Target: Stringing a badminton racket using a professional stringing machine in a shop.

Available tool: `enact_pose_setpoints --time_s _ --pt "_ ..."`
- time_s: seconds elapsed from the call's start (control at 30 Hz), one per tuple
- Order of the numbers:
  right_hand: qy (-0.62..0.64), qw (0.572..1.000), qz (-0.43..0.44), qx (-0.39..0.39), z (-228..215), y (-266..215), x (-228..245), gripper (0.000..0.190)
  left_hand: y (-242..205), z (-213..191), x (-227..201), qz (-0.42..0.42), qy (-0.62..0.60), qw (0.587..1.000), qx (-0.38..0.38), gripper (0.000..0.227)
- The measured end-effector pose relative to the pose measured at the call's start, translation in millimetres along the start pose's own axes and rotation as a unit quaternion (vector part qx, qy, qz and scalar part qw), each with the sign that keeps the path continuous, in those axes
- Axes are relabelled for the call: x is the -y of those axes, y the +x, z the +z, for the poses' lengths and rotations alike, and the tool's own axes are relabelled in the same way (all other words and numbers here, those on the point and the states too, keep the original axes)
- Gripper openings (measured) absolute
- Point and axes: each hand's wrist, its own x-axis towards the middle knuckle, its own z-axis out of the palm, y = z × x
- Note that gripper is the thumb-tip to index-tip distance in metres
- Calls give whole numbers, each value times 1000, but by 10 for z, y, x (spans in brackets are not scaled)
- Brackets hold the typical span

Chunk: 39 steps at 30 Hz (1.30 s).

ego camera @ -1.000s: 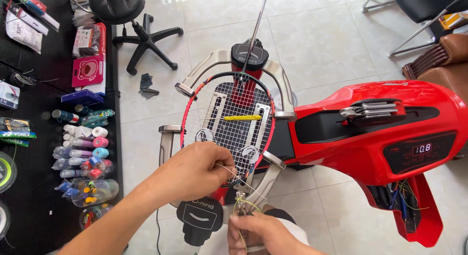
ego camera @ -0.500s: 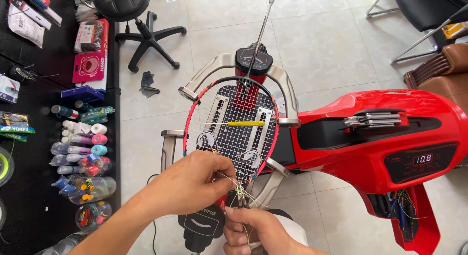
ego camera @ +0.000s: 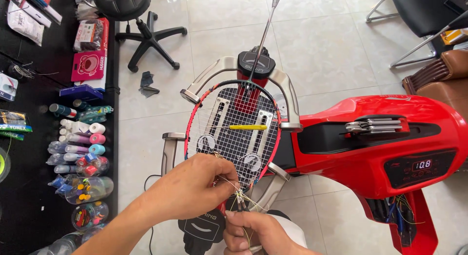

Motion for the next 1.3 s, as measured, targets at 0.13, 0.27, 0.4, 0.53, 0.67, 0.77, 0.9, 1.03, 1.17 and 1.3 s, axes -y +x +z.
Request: enact_pose_setpoints --time_s 0.13,0.27,0.4,0.53,0.67,0.77,0.9,1.03,1.17,1.3 --pt "50 999 14 -15 9 38 20 35 -37 -7 -60 -20 -1 1000 2 20" --pt "72 997 10 -37 106 51 47 27 -141 153 118 26 38 998 -50 16" --pt "-13 998 -26 -55 53 57 66 27 -342 785 482 159 145 864 -456 29" --pt "-50 996 -78 21 -443 213 -16 31 -588 2049 2337 105 -77 739 -660 45" --pt "-88 990 -105 32 -495 236 -61 31 -342 2081 2400 -106 -619 592 -505 34" --pt "-111 986 -124 4 -471 222 -50 29 -152 2015 2385 -139 -528 747 -379 31" --pt "-208 968 -102 -92 -503 178 -23 35 5 1744 2269 -85 -646 734 -192 41" --pt "-209 967 -121 -84 -598 210 -63 31 7 1797 2321 -75 -659 741 -103 48" --pt "-208 966 -121 -98 -656 166 -95 29 20 2218 2698 -78 -609 780 -123 43" --pt "-235 955 -121 -132 -550 106 -50 33 18 1952 2207 -58 -438 850 -288 34"
